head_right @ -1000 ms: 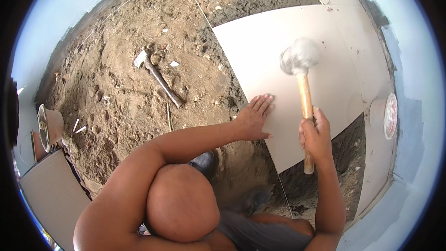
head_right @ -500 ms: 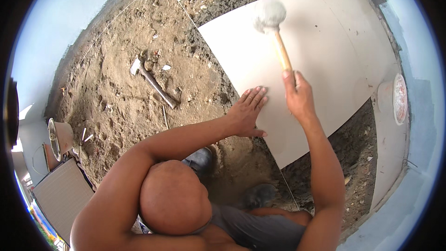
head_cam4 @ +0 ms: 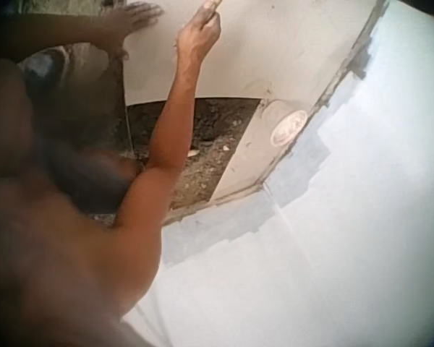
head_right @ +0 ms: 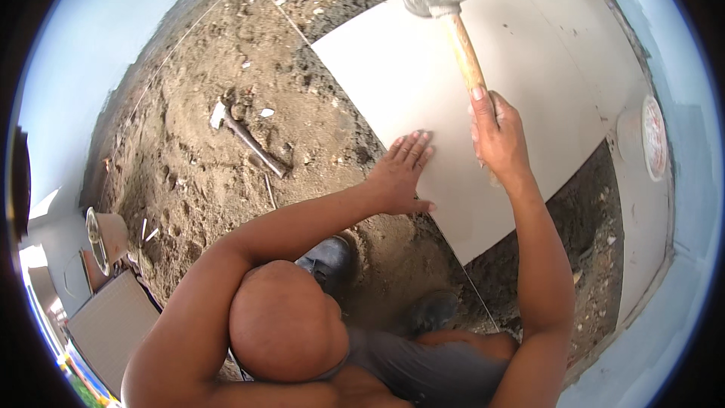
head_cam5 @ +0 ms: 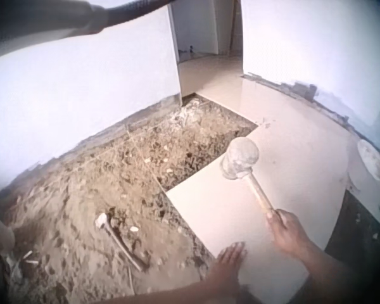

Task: The person installs large white floor tiles on a prepared sand and cement base. They use a mallet to tap the tiles into place and a trowel to spread the base material.

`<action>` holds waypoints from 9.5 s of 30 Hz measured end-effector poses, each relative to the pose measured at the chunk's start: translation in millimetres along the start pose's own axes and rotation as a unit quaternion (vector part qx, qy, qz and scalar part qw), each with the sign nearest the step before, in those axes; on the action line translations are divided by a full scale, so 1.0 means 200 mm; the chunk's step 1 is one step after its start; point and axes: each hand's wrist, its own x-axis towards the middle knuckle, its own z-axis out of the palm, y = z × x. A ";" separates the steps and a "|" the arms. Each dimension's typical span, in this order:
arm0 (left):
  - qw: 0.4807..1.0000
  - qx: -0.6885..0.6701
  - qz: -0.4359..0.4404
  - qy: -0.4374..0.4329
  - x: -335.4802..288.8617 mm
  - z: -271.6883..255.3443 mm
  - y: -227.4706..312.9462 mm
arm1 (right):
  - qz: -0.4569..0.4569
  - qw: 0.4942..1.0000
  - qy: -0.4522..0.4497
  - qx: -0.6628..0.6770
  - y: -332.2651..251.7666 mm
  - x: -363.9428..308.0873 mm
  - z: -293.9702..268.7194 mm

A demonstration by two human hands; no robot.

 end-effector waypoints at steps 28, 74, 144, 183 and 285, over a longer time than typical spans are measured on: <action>0.989 0.094 -0.113 -0.021 0.18 -0.05 0.04 | 0.063 0.995 0.070 0.046 0.50 -0.66 -0.46; 0.973 0.154 -0.116 -0.126 0.44 -0.25 -0.02 | 0.083 0.992 0.070 -0.063 1.04 -0.17 -0.40; 0.983 0.113 -0.082 -0.118 0.56 -0.31 0.17 | 0.460 0.876 -0.126 0.071 0.52 -1.43 -0.58; 0.945 -0.290 0.062 -0.135 -0.44 -0.74 0.09 | 0.038 0.939 0.072 -0.333 0.21 -1.70 -0.97; 0.902 -0.274 -0.309 -0.125 3.01 -6.20 -3.77 | 0.647 0.722 -0.142 0.201 -2.79 4.24 -2.05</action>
